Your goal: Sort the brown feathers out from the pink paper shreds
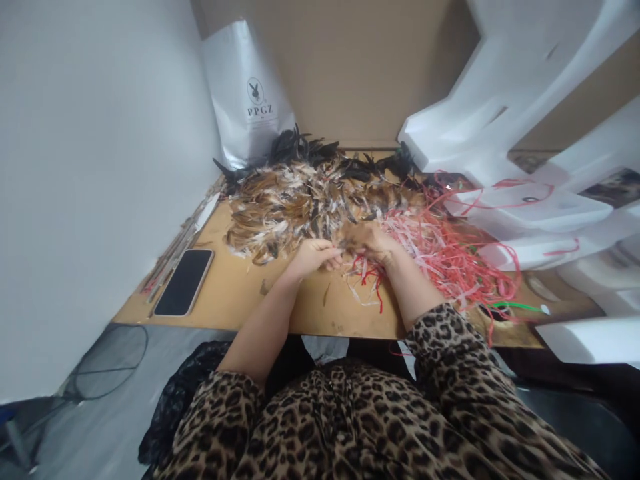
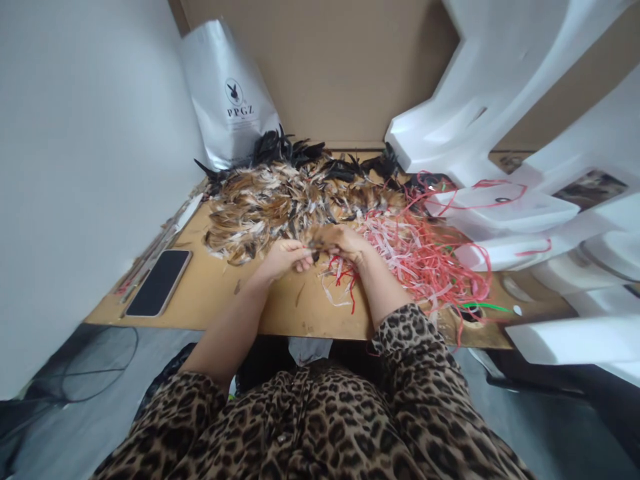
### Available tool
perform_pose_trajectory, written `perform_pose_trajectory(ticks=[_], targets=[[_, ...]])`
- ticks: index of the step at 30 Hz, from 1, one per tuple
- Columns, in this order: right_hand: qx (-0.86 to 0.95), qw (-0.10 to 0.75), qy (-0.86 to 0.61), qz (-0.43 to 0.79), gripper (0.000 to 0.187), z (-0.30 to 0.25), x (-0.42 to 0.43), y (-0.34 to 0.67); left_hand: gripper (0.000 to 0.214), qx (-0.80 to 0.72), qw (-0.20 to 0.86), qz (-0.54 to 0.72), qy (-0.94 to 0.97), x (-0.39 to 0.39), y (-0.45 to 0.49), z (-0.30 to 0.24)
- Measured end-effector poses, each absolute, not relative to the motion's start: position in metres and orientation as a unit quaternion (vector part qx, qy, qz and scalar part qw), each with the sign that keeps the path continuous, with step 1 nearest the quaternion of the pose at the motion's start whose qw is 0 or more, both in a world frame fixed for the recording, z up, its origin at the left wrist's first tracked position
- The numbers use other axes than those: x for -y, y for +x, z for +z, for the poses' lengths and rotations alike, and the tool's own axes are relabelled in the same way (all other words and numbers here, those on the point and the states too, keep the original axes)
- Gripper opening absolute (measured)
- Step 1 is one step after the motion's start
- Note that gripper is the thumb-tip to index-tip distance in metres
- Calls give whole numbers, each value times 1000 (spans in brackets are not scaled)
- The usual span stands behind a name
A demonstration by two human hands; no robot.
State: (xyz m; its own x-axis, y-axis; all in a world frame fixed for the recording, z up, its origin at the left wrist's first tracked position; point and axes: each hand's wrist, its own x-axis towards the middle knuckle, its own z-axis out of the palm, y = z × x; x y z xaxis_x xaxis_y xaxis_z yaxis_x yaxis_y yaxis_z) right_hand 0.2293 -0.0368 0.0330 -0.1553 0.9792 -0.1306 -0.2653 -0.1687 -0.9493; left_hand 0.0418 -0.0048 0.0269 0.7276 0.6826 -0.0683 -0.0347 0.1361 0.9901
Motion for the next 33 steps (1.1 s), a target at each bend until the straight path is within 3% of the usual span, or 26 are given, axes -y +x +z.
perform_pose_trajectory(ticks=[3,9,21,28,33], targets=[[426,471,-474,610,23,29,35,227,18,-291,757,330,483,-4,41,25],[504,439,-537,515,19,42,42,219,15,-298,794,332,413,-13,39,20],[707,326,-524,346,17,48,51,203,15,-400,677,369,496,-9,45,19],[776,347,-493,185,18,65,59,197,19,-372,604,217,671,2,47,16],[717,404,-504,260,15,53,49,212,19,-267,616,146,726,12,47,20]])
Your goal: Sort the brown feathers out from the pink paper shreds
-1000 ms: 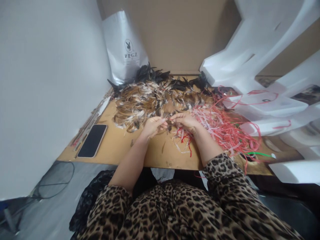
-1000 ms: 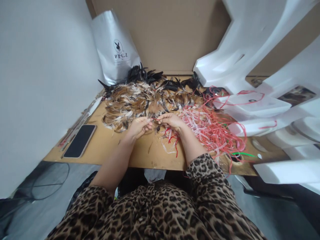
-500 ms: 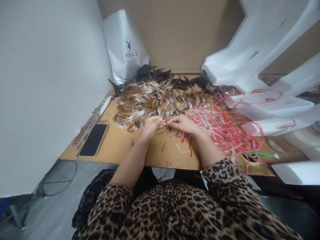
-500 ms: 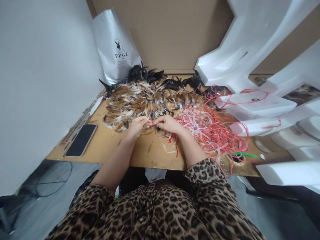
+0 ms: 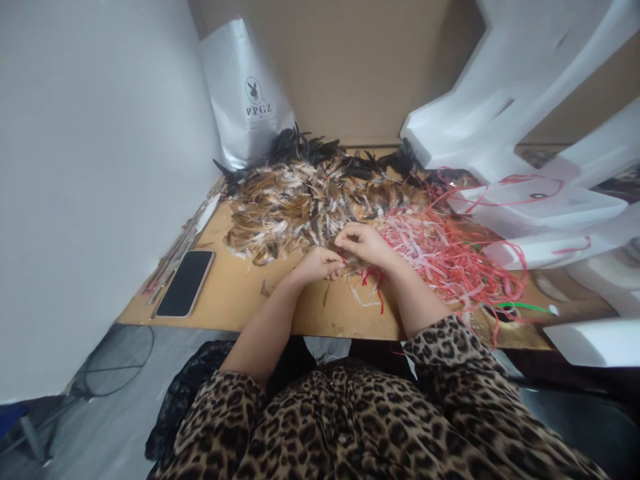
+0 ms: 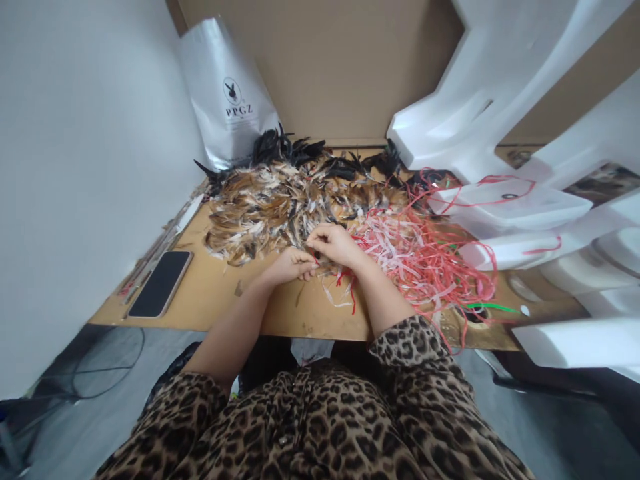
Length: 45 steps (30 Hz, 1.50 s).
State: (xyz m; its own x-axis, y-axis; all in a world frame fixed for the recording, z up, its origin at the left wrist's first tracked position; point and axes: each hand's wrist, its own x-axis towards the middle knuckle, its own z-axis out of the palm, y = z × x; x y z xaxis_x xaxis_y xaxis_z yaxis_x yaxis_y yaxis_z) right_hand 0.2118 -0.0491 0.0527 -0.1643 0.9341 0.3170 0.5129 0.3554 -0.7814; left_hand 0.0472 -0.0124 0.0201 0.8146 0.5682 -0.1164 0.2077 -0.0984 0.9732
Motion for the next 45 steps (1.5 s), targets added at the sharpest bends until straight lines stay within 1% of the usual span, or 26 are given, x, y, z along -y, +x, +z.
perform_pose_trajectory(ticks=[3,5,10,14,17,19,22,24,26,27,29,31,32,34,37,42,45], targets=[[617,434,-534,383,21,41,42,219,21,-247,645,171,703,14,47,26],[585,445,-542,407,23,34,39,220,22,-259,660,215,672,12,46,28],[597,447,-546,381,22,29,38,214,25,-329,684,369,536,0,45,24],[651,428,-556,290,20,32,41,205,24,-364,686,413,476,-7,44,18],[718,403,-533,195,18,37,46,196,19,-393,665,407,488,-8,44,17],[758,367,-522,136,19,42,50,190,17,-418,633,382,528,-7,44,16],[797,296,-523,66,20,46,54,187,16,-419,586,289,631,-4,44,13],[801,276,-527,64,20,47,54,191,17,-379,562,221,701,-1,44,13],[788,292,-531,107,18,45,51,200,20,-328,554,182,743,3,43,14],[774,313,-532,139,17,44,49,205,21,-309,565,173,745,4,43,16],[732,359,-527,237,16,40,45,215,20,-286,602,174,725,7,42,21],[670,406,-513,351,21,35,41,221,21,-268,641,202,690,7,41,25],[640,426,-506,391,24,33,40,222,23,-271,657,236,663,6,41,26],[601,453,-497,432,27,31,39,220,26,-282,687,296,601,3,41,26],[590,469,-509,415,28,30,39,210,27,-304,719,359,511,-1,42,21],[652,477,-537,244,19,30,41,192,25,-342,718,387,467,-3,47,15],[647,498,-537,213,16,27,40,186,23,-361,710,384,467,-2,49,12]])
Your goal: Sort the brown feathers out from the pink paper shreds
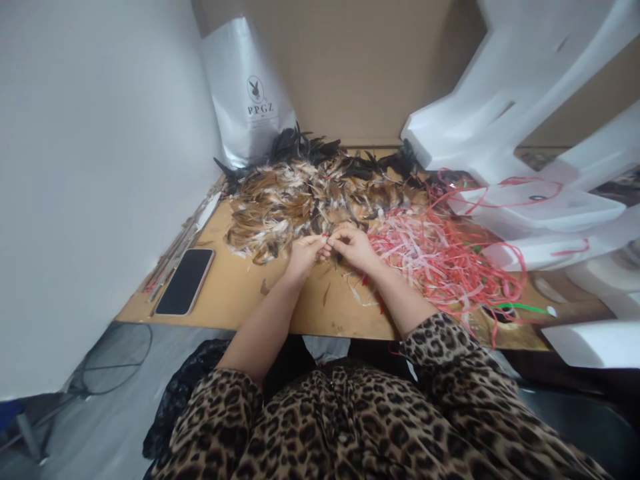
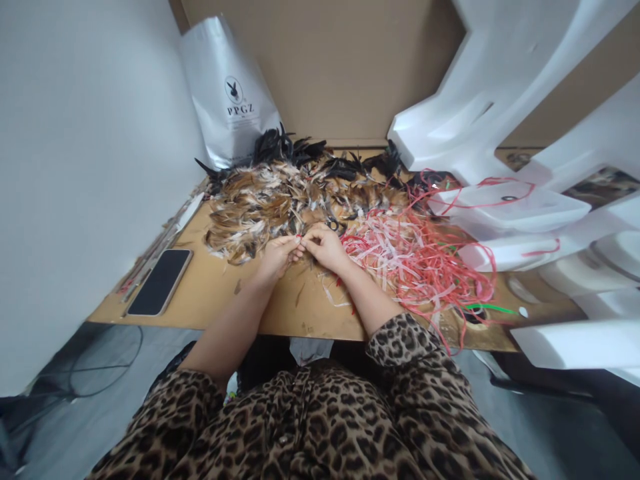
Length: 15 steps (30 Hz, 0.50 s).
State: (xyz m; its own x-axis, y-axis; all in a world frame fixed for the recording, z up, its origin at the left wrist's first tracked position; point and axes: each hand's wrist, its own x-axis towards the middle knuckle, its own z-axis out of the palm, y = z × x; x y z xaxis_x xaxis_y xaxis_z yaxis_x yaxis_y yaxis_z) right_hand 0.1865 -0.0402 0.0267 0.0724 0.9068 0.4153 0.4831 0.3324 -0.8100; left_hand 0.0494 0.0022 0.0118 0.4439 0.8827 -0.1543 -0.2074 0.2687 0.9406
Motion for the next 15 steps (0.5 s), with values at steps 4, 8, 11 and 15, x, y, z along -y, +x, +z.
perform_pose_trajectory(ticks=[4,8,11,15], targets=[[611,519,-544,246,16,24,40,185,20,-367,702,382,476,-3,52,6],[552,541,-534,342,17,23,39,185,19,-357,701,376,489,-3,53,3],[518,552,-524,390,17,21,38,186,18,-366,699,361,498,-3,54,4],[495,561,-522,411,17,19,36,187,21,-370,707,338,500,-1,54,4]])
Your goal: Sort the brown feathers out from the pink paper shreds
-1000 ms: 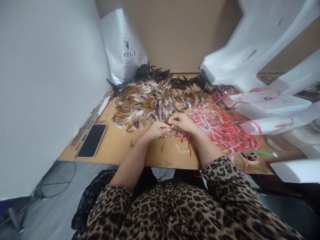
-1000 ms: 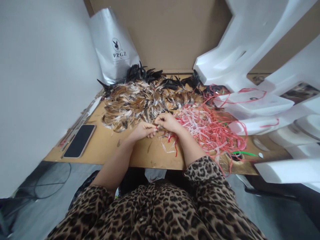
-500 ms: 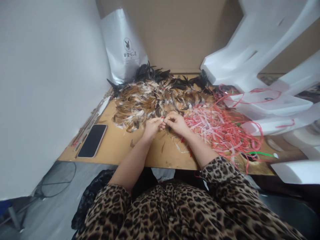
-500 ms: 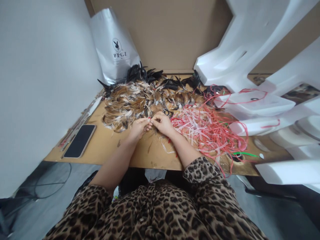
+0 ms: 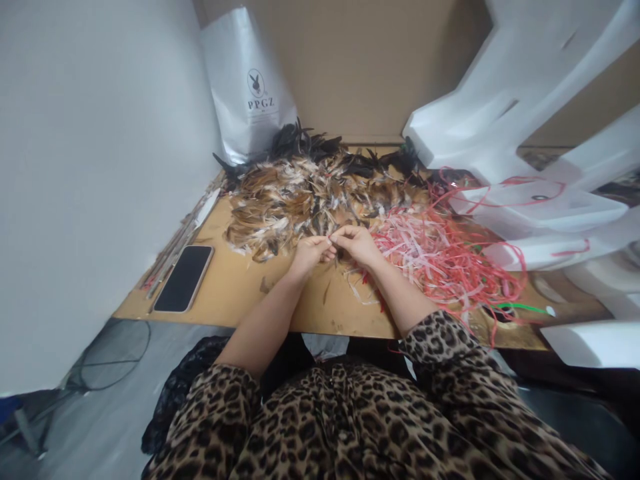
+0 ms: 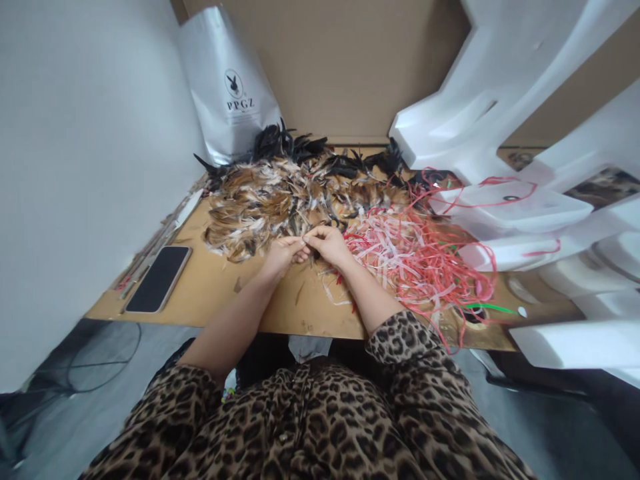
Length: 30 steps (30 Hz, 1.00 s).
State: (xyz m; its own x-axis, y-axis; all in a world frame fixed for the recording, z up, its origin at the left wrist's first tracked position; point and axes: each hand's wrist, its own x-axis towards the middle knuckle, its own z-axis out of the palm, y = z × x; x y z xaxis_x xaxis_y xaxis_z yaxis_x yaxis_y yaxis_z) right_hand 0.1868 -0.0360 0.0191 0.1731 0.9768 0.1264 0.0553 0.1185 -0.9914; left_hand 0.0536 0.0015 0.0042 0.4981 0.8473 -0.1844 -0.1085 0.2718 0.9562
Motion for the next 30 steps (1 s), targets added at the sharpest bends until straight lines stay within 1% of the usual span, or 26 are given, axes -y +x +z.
perform_pose_trajectory(ticks=[4,7,12,14,18,20,22,26,30], targets=[[453,564,-529,443,20,23,37,188,25,-352,718,296,523,-2,51,5],[441,555,-548,445,22,26,37,191,25,-352,712,257,551,-2,49,9],[430,550,-578,422,23,24,36,202,22,-395,650,198,617,-4,42,16],[422,547,-584,426,23,24,35,205,23,-401,631,209,630,-7,40,17],[409,539,-580,453,22,23,35,204,27,-372,620,300,623,-10,37,18],[407,535,-571,471,21,23,35,202,28,-335,639,337,605,-9,38,18],[401,538,-557,490,20,23,35,201,26,-294,680,360,566,-8,40,17],[383,546,-531,523,21,25,36,198,24,-235,765,366,475,-9,42,13],[372,543,-524,541,23,27,37,196,21,-221,803,370,412,-12,44,8]])
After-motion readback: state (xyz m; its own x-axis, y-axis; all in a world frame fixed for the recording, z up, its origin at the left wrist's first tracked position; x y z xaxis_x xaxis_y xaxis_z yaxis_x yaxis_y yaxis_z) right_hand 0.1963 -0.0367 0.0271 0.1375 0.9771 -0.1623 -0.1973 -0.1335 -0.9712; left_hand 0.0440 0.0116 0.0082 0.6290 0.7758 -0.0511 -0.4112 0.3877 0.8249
